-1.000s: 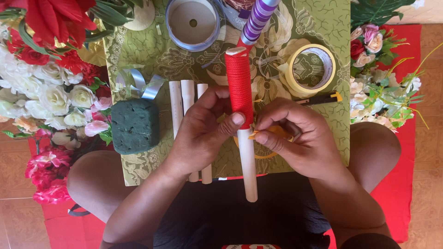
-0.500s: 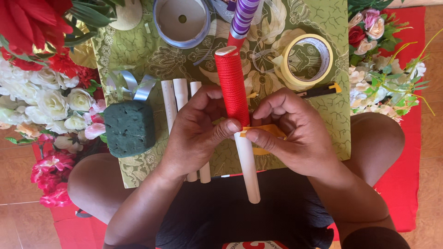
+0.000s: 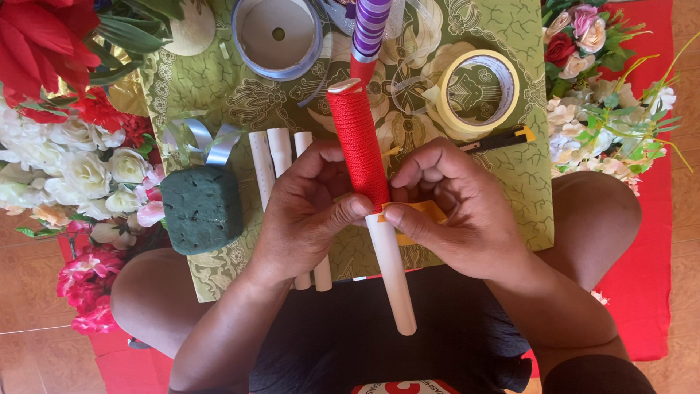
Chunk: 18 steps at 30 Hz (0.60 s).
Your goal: The person wraps a yellow ribbon spirally around a white pipe that has one end already covered in red thread.
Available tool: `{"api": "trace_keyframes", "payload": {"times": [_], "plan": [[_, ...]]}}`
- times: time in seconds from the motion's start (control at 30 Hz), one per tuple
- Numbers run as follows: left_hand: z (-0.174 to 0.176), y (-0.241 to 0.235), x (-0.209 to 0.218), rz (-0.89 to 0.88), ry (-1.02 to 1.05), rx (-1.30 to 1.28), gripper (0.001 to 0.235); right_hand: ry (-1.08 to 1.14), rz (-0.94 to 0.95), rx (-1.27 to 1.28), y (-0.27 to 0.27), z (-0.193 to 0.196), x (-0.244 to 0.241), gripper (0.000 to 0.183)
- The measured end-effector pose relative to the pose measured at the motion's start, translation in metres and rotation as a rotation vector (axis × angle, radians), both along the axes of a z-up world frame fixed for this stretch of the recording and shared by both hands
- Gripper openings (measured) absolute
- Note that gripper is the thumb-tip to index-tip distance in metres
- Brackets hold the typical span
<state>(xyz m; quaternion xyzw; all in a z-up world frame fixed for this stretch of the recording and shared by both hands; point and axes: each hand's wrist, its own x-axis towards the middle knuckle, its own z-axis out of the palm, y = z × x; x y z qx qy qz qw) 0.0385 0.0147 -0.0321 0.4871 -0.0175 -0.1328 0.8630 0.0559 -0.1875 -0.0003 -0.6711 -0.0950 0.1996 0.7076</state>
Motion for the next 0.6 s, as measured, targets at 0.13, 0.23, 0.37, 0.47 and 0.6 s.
{"api": "trace_keyframes", "payload": {"times": [0.13,0.23,0.37,0.47,0.6], "plan": [[0.0,0.0,-0.001,-0.008,0.003,0.0,0.049,-0.015,0.005,-0.024,0.001,0.001,0.0,0.024],[0.0,-0.001,-0.001,0.001,-0.001,0.019,0.049,-0.029,-0.009,-0.018,0.003,-0.001,0.0,0.024],[0.003,-0.002,-0.003,0.036,-0.005,0.089,0.047,-0.055,-0.01,-0.065,0.004,-0.001,0.001,0.021],[0.007,-0.003,-0.004,0.051,-0.032,0.15,0.049,-0.046,-0.016,-0.091,0.005,0.002,0.001,0.02],[0.017,-0.002,-0.008,0.002,-0.033,0.137,0.063,-0.058,-0.036,-0.075,0.007,-0.001,0.002,0.024]]}}
